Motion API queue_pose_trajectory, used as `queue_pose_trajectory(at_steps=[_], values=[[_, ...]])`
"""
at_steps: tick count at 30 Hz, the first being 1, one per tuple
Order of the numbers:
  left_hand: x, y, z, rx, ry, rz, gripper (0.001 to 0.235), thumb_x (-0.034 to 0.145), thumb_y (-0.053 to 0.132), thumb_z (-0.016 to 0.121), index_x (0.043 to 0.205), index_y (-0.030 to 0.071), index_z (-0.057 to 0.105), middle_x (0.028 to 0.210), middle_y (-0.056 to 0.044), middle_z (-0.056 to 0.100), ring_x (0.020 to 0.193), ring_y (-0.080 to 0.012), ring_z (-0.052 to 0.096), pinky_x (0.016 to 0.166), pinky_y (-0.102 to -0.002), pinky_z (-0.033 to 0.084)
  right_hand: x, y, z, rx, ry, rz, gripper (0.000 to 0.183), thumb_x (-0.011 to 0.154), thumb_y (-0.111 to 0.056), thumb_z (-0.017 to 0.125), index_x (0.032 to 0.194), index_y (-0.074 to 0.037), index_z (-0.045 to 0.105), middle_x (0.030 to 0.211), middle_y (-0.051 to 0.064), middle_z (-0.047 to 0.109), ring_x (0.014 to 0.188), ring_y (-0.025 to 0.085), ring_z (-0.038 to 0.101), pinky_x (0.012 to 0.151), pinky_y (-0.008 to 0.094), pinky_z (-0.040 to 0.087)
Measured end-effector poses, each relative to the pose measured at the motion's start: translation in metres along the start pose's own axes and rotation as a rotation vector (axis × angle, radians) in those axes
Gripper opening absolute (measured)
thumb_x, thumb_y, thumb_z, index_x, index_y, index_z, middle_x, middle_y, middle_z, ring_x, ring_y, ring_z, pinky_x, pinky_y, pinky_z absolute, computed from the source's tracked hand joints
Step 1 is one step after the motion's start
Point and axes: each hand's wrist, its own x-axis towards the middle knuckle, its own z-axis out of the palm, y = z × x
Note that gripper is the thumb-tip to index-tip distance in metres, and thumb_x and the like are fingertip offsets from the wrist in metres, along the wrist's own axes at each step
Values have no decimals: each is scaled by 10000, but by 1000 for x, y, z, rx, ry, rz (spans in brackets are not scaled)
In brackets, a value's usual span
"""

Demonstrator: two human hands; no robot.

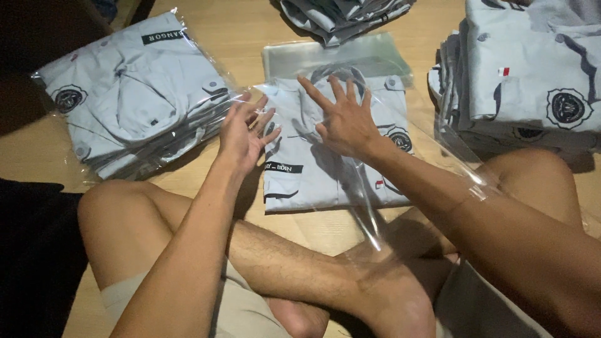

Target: The person folds a light grey short-sleeved shirt and places it into a clear plastic bag. They smooth the shirt inside the bag and seal it, then place the packaged shirt on a stack of similar items.

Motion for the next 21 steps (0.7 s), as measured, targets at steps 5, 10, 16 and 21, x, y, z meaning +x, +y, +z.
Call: queue_pose_trajectory(at_steps=[5, 10, 16, 21], values=[[18, 0, -2, -19, -48, -29, 495, 1023, 235, 512, 1480, 115, 366, 1496, -176, 556, 1391, -406, 527, 1065, -704, 452, 0, -19, 2, 151, 111, -46, 323, 1079, -217, 443, 1334, -134, 625, 1443, 215, 507, 1356, 463, 453, 1055, 675, 326], [21, -2, 2, 101, -33, -5, 469, 1060, 215, 467, 1503, 143, 326, 1451, -167, 595, 1328, -426, 590, 1035, -730, 455, 1, -29, -13, 266, 15, -99, 702, 995, -747, 343, 1538, -303, 347, 1595, 200, 387, 1457, 463, 398, 1091, 819, 197], [1, 16, 16, 38, -56, -19, 266, 1056, 241, 528, 1300, 143, 492, 1434, -146, 631, 1242, -421, 666, 949, -663, 568, -3, -37, -26, 126, -84, 185, 1182, 705, -1034, 404, 1622, -463, -78, 1687, 311, 76, 1446, 666, 229, 1073, 863, 145], [32, 30, 2, 81, 68, 60, 331, 1009, 277, 639, 1310, 214, 517, 1258, -72, 743, 1085, -323, 764, 880, -538, 642, -15, -41, -36, 266, 17, 55, 916, 932, -848, 362, 1658, -362, 84, 1671, 314, 114, 1463, 633, 206, 1124, 806, 143]])
